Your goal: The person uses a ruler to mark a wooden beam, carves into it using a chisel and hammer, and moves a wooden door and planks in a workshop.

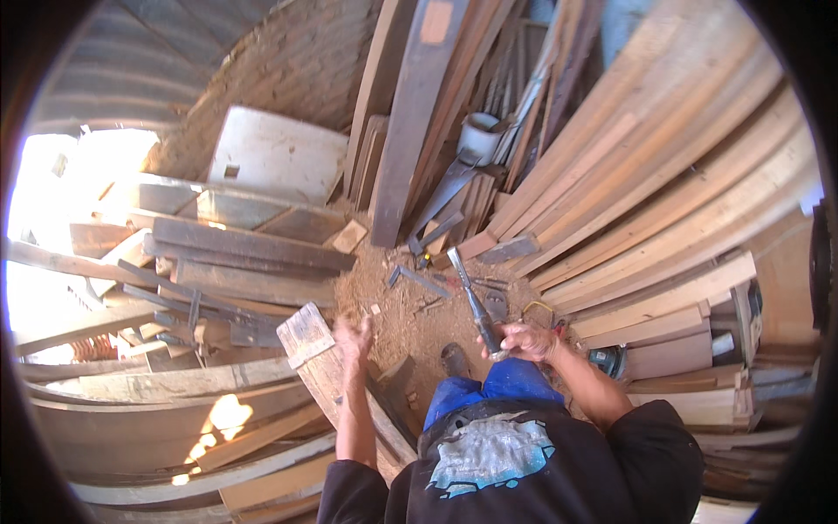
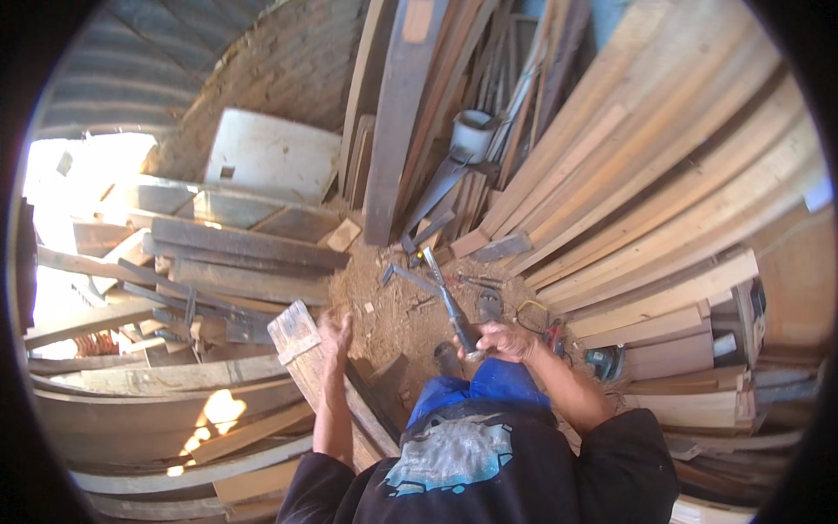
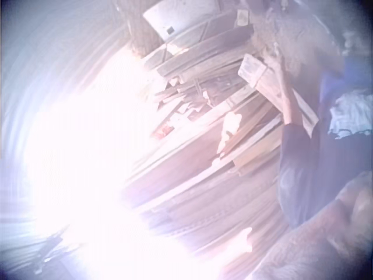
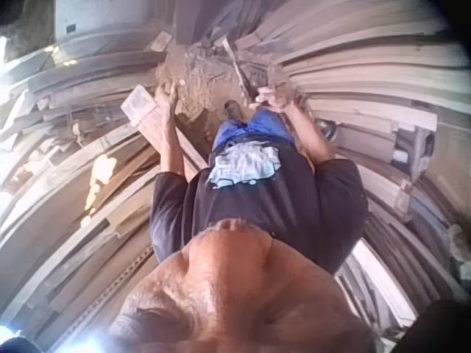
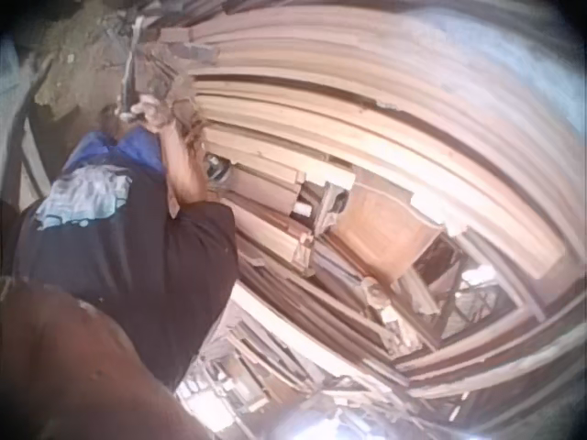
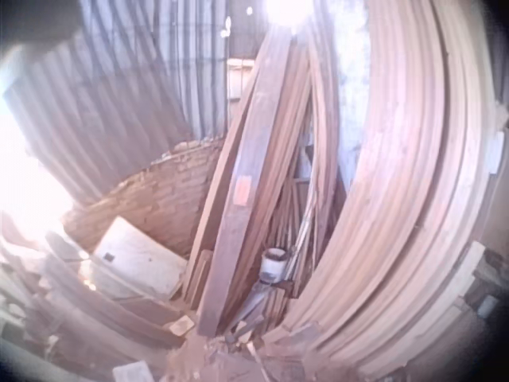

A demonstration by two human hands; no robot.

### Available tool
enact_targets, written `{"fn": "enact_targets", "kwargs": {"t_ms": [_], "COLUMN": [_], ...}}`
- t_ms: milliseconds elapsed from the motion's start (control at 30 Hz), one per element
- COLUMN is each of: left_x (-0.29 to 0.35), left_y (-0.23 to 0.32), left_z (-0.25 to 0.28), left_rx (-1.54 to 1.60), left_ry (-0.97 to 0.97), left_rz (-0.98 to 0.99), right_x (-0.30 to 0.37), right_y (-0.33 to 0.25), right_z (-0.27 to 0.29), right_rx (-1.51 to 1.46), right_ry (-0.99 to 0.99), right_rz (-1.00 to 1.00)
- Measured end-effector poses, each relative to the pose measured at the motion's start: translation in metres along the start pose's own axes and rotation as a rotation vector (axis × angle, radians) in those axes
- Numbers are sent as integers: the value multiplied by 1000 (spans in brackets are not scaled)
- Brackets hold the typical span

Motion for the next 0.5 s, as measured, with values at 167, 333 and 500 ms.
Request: {"fn": "enact_targets", "kwargs": {"t_ms": [167, 333, 500], "left_x": [87, 134, 187], "left_y": [230, 339, 391], "left_z": [-19, 1, 46], "left_rx": [1295, 1563, 1457], "left_ry": [-532, -645, -621], "left_rz": [214, 12, -249], "right_x": [19, 72, 123], "right_y": [-38, -21, 8], "right_z": [-89, -121, -132], "right_rx": [567, 547, 648], "right_ry": [424, 416, 278], "right_rz": [393, 486, 456]}}
Point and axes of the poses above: each hand's wrist, its own x-axis away from the middle knuckle, its own z-axis out of the back of the hand, y = z × x, the point moved 6 cm from there along -x, towards the middle knuckle, and after that the axes turned 8 degrees about x, right-handed, at the moved point
